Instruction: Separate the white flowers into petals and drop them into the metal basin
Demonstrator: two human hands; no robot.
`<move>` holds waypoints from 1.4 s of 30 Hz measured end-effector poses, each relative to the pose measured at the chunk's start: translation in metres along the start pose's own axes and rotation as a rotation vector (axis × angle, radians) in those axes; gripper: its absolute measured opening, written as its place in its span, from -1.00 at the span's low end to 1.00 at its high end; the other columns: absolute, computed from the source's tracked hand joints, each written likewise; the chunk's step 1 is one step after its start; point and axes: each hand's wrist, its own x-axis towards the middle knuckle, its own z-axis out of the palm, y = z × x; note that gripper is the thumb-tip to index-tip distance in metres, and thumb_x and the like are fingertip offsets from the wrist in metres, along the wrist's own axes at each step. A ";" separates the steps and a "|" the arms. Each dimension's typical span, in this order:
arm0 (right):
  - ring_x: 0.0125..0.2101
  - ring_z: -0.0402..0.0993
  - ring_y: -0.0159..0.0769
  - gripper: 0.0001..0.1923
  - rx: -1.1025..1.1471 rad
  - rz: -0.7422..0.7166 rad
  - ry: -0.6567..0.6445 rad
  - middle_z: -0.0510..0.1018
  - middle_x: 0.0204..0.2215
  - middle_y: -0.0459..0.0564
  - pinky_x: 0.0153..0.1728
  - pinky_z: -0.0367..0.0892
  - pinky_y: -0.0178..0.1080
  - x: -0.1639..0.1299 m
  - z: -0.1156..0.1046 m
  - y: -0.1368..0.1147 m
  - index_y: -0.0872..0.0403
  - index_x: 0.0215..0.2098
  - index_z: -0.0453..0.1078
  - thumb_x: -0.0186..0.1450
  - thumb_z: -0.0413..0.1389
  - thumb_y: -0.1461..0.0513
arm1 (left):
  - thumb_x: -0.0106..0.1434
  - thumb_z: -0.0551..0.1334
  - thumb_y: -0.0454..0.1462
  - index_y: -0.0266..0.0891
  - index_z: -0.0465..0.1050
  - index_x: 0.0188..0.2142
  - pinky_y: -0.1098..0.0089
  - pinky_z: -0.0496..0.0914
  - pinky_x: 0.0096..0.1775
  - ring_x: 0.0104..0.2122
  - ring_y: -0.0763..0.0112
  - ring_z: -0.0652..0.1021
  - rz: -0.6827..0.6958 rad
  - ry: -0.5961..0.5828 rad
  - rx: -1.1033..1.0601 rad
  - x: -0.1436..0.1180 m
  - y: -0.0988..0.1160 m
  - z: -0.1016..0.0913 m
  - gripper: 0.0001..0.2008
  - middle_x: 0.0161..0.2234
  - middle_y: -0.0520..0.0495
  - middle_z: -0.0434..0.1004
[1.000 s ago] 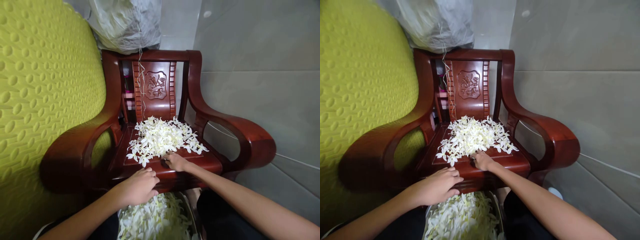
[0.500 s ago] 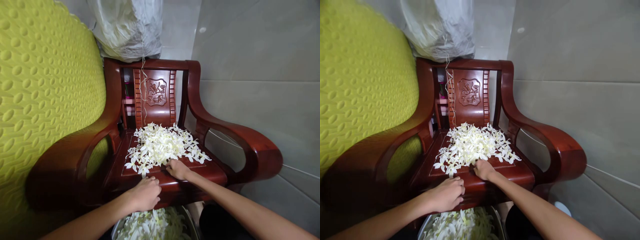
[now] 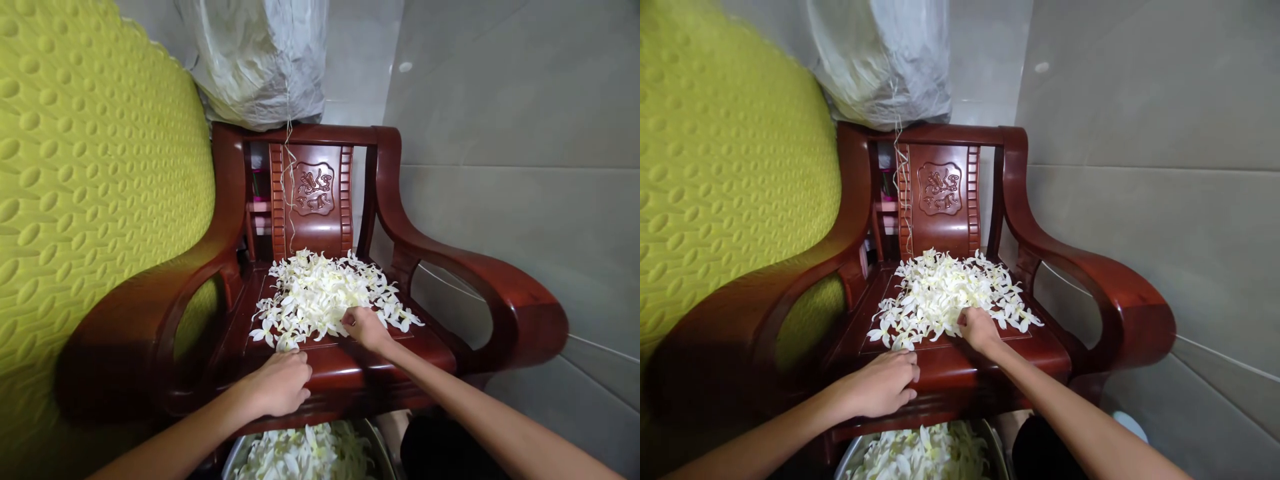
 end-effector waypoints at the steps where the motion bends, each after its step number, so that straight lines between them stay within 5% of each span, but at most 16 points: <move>1: -0.31 0.48 -0.33 -0.79 0.015 -0.002 0.011 0.52 -0.32 -0.04 -0.22 0.40 -0.17 0.000 0.000 0.000 0.16 -0.28 0.41 0.33 0.07 0.16 | 0.19 0.14 -0.23 -0.26 0.53 -0.30 0.12 0.40 -0.11 -0.18 0.07 0.50 0.001 -0.005 -0.002 0.000 0.001 0.000 -0.78 -0.25 -0.21 0.50; 8: -0.39 0.45 -0.36 -0.93 0.206 -0.077 0.181 0.54 -0.38 -0.03 -0.31 0.34 -0.27 -0.004 -0.012 -0.009 0.17 -0.33 0.42 0.25 0.09 0.34 | 0.19 0.13 -0.23 -0.28 0.52 -0.25 0.08 0.37 -0.07 -0.14 0.03 0.49 -0.019 -0.016 -0.025 0.001 -0.003 0.001 -0.75 -0.21 -0.24 0.49; 11: -0.48 0.43 -0.37 -0.83 0.303 -0.089 0.254 0.54 -0.45 -0.02 -0.43 0.26 -0.34 -0.005 -0.020 -0.011 0.16 -0.35 0.43 0.15 0.03 0.43 | 0.19 0.13 -0.22 -0.29 0.52 -0.23 0.06 0.36 -0.04 -0.10 0.00 0.48 -0.029 -0.029 -0.049 0.000 -0.005 0.003 -0.74 -0.19 -0.26 0.49; 19: -0.59 0.37 -0.36 -0.89 0.521 -0.093 0.320 0.53 -0.49 -0.02 -0.58 0.18 -0.34 -0.009 -0.034 -0.007 0.12 -0.39 0.39 0.15 0.02 0.31 | 0.15 0.16 -0.20 -0.29 0.52 -0.16 0.01 0.27 0.04 0.01 -0.09 0.41 -0.067 -0.072 -0.164 -0.002 -0.006 0.009 -0.68 -0.04 -0.33 0.44; 26: -0.44 0.50 -0.27 -0.91 0.708 -0.140 0.239 0.55 -0.45 0.03 -0.50 0.30 -0.32 -0.019 -0.031 -0.007 0.13 -0.40 0.36 0.16 0.01 0.30 | 0.09 0.22 -0.18 -0.25 0.50 -0.23 0.00 0.24 0.00 -0.05 -0.06 0.43 -0.196 0.036 -0.411 0.007 -0.012 0.001 -0.72 -0.12 -0.26 0.47; 33: -0.46 0.47 -0.29 -0.90 0.796 -0.216 0.149 0.53 -0.49 0.01 -0.47 0.33 -0.31 -0.034 -0.031 -0.019 0.16 -0.43 0.38 0.14 0.02 0.33 | 0.08 0.21 0.04 -0.31 0.27 -0.02 0.32 0.43 -0.25 -0.20 0.23 0.53 -0.265 0.057 -0.973 0.024 -0.031 -0.016 -0.41 -0.09 -0.26 0.46; 42: -0.36 0.43 -0.30 -0.86 0.774 -0.305 0.020 0.50 -0.39 -0.03 -0.32 0.32 -0.28 -0.038 -0.035 -0.031 0.13 -0.29 0.40 0.16 0.12 0.26 | 0.13 0.15 0.05 -0.30 0.36 -0.35 0.40 0.36 -0.40 -0.52 0.47 0.47 -0.242 0.132 -1.231 0.026 -0.019 -0.026 -0.58 -0.52 0.02 0.41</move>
